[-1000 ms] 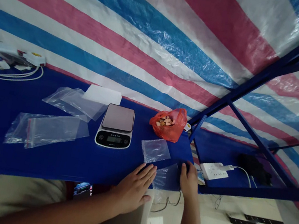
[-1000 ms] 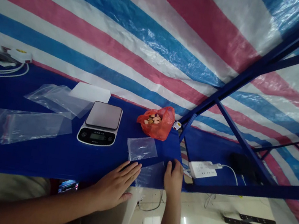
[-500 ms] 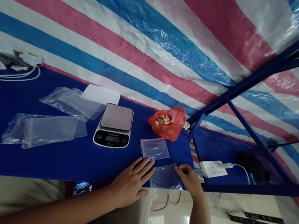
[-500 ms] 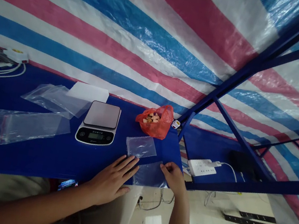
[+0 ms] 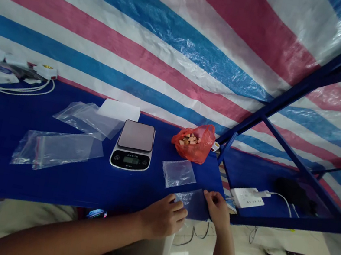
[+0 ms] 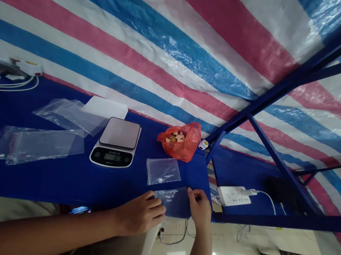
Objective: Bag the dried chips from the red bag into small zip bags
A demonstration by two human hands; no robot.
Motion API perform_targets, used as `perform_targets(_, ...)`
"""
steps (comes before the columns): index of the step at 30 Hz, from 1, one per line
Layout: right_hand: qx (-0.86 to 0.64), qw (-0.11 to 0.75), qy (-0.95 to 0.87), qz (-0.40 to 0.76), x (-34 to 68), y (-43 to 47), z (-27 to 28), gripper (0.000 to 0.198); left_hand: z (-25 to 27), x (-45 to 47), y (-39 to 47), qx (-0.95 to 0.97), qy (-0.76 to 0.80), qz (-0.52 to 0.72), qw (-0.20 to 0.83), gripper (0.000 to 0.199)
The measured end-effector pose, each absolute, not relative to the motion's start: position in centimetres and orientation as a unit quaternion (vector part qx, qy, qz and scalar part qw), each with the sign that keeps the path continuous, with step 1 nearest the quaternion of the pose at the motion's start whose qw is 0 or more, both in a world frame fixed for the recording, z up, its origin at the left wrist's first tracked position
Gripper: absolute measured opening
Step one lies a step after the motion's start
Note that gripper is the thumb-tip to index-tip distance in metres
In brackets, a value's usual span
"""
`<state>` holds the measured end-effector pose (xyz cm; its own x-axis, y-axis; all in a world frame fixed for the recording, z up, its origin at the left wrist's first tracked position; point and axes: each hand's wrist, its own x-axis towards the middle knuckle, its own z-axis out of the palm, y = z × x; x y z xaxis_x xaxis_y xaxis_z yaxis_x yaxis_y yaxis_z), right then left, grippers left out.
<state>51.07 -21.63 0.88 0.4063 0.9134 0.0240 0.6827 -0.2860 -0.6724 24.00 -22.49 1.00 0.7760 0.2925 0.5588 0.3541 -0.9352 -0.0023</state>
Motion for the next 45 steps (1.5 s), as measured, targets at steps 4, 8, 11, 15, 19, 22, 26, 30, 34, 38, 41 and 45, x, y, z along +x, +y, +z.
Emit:
perform_targets(4, -0.795, 0.376, -0.432, 0.198, 51.7, -21.8, 0.7, 0.061, 3.1, 22.6, -19.4, -0.95, -0.144, -0.269, 0.058, 0.021)
perform_targets(8, -0.804, 0.376, -0.418, 0.192, 51.4, -21.9, 0.6, 0.063, 4.2, 21.0, -16.5, -0.956, -0.179, -0.231, 0.044, 0.024)
perform_targets(11, -0.807, 0.352, -0.44, 0.178, 50.5, -21.6, 0.7, 0.059, 3.9, 20.2, -15.4, -0.939, -0.28, -0.196, 0.018, 0.023)
perform_targets(15, -0.766, 0.357, -0.506, 0.174, 48.2, -19.7, 1.0, 0.057, 2.8, 19.2, -15.3, -0.907, -0.37, -0.2, -0.034, 0.027)
perform_targets(19, -0.739, 0.331, -0.572, 0.134, 44.9, -17.0, 0.7, 0.064, 2.6, 19.2, -16.5, -0.843, -0.462, -0.261, -0.086, 0.038)
perform_targets(22, -0.76, 0.29, -0.573, 0.094, 43.1, -16.0, 0.3, 0.062, 3.2, 20.4, -17.1, -0.79, -0.545, -0.245, -0.138, 0.049)
perform_targets(26, -0.775, 0.281, -0.561, 0.066, 42.4, -16.1, -0.2, 0.06, 4.0, 22.4, -16.3, -0.77, -0.582, -0.182, -0.189, 0.06)
perform_targets(30, -0.768, 0.329, -0.544, 0.073, 42.6, -16.1, -0.7, 0.061, 3.8, 23.0, -14.8, -0.723, -0.604, -0.222, -0.251, 0.054)
perform_targets(34, -0.756, 0.408, -0.491, 0.144, 43.1, -16.1, -0.8, 0.075, 2.8, 21.9, -15.0, -0.723, -0.525, -0.342, -0.291, 0.043)
perform_targets(38, -0.66, 0.488, -0.466, 0.33, 43.2, -16.9, 0.3, 0.078, 1.5, 19.9, -16.4, -0.715, -0.436, -0.451, -0.308, 0.039)
perform_targets(41, -0.587, 0.5, -0.466, 0.433, 42.7, -18.1, 1.4, 0.051, 1.0, 18.5, -17.3, -0.702, -0.429, -0.482, -0.302, 0.041)
perform_targets(45, -0.559, 0.505, -0.49, 0.438, 41.5, -19.5, 2.3, 0.034, 1.4, 17.3, -18.1, -0.679, -0.448, -0.517, -0.267, 0.067)
